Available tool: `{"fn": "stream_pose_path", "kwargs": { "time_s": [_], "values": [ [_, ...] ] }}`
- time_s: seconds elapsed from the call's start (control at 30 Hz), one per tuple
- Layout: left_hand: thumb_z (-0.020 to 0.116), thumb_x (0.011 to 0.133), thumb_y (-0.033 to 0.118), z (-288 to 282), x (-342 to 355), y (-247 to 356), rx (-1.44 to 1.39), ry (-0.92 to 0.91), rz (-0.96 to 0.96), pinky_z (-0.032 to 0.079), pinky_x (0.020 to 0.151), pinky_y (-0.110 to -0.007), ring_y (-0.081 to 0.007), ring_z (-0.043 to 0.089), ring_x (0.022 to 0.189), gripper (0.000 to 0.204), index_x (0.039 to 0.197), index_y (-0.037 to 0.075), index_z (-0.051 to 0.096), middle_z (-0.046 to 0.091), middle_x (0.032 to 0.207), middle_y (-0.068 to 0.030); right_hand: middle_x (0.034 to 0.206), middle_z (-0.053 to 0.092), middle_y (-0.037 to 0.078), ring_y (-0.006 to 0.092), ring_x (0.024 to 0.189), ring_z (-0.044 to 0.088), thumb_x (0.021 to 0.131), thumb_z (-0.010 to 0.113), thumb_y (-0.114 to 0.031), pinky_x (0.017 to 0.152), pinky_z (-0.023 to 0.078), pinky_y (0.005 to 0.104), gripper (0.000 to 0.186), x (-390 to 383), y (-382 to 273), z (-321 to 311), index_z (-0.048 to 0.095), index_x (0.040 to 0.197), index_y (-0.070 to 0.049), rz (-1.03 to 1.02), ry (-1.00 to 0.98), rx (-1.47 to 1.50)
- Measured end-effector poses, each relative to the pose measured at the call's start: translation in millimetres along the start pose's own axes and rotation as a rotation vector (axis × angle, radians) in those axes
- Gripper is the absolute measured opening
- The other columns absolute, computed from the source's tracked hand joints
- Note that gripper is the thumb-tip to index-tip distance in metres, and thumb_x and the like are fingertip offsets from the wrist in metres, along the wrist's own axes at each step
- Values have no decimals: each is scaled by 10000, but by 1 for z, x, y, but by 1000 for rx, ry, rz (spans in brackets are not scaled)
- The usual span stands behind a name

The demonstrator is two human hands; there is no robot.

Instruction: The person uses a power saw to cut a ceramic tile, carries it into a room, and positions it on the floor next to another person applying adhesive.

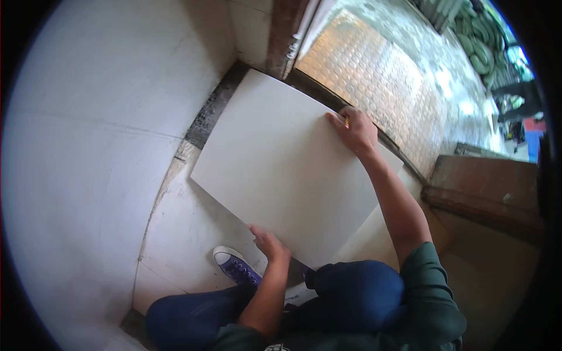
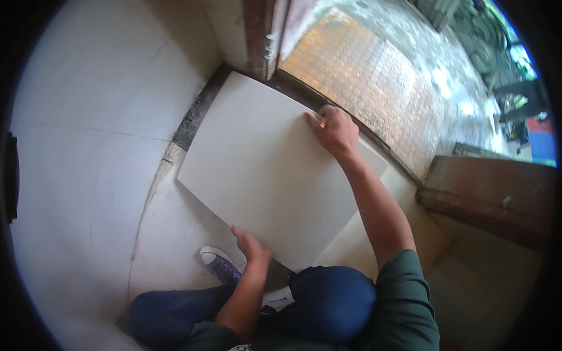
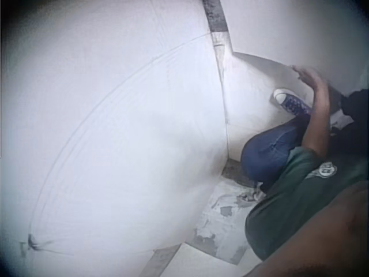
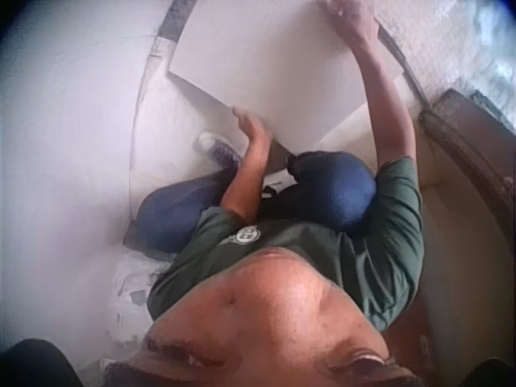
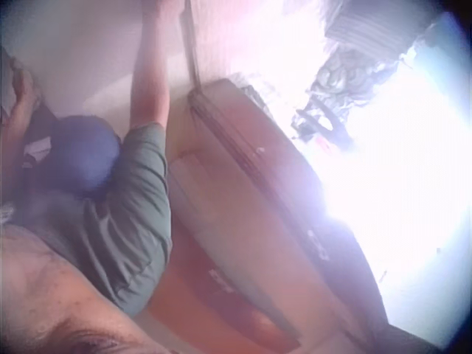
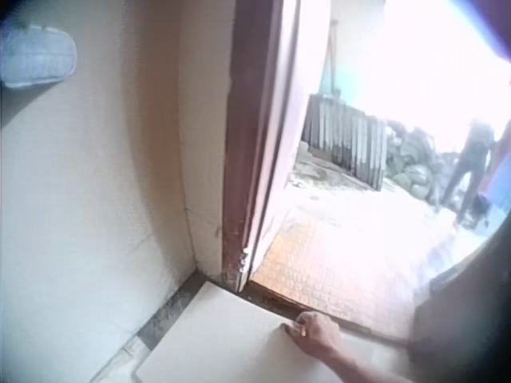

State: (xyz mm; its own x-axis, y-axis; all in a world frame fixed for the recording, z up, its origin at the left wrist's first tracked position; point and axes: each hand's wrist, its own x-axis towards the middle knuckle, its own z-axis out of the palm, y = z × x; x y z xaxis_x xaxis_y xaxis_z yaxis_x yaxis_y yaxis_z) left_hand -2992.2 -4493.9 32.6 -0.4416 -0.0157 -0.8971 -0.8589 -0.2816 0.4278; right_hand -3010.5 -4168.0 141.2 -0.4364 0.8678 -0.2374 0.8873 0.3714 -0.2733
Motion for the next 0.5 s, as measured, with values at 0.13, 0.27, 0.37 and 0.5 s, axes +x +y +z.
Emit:
{"fn": "stream_pose_path", "kwargs": {
  "time_s": [0.13,0.27,0.37,0.5],
  "values": [
    [315,1075,573,7,-16,-2,-18,-69,15,470,1081,-417,-316,549,1295,744,1478,-45,412,509,1480,-166,959,736,152,345,970,701,883,655,-610,845,537,464,524,2,5,-15,742,986,-104,-17,-5,-24],
    [322,1089,525,-6,-18,-42,373,103,377,437,1103,-384,-283,544,1303,688,1473,-38,419,531,1456,-150,964,734,175,359,959,702,879,643,-629,831,533,465,545,1,3,-26,749,950,-100,-69,17,-7],
    [308,1093,507,-31,-27,-53,311,34,250,325,1179,-383,-268,427,1408,678,1520,-18,353,436,1542,-144,966,734,170,351,963,703,880,645,-623,831,532,453,535,0,28,-23,750,953,-103,-63,-52,2],
    [296,1078,571,-21,-25,-50,85,-184,118,280,1202,-397,-263,369,1449,743,1561,6,289,364,1595,-132,961,733,131,328,960,701,872,674,-603,824,531,431,503,9,84,5,745,941,-110,-86,-13,95]
  ]
}}
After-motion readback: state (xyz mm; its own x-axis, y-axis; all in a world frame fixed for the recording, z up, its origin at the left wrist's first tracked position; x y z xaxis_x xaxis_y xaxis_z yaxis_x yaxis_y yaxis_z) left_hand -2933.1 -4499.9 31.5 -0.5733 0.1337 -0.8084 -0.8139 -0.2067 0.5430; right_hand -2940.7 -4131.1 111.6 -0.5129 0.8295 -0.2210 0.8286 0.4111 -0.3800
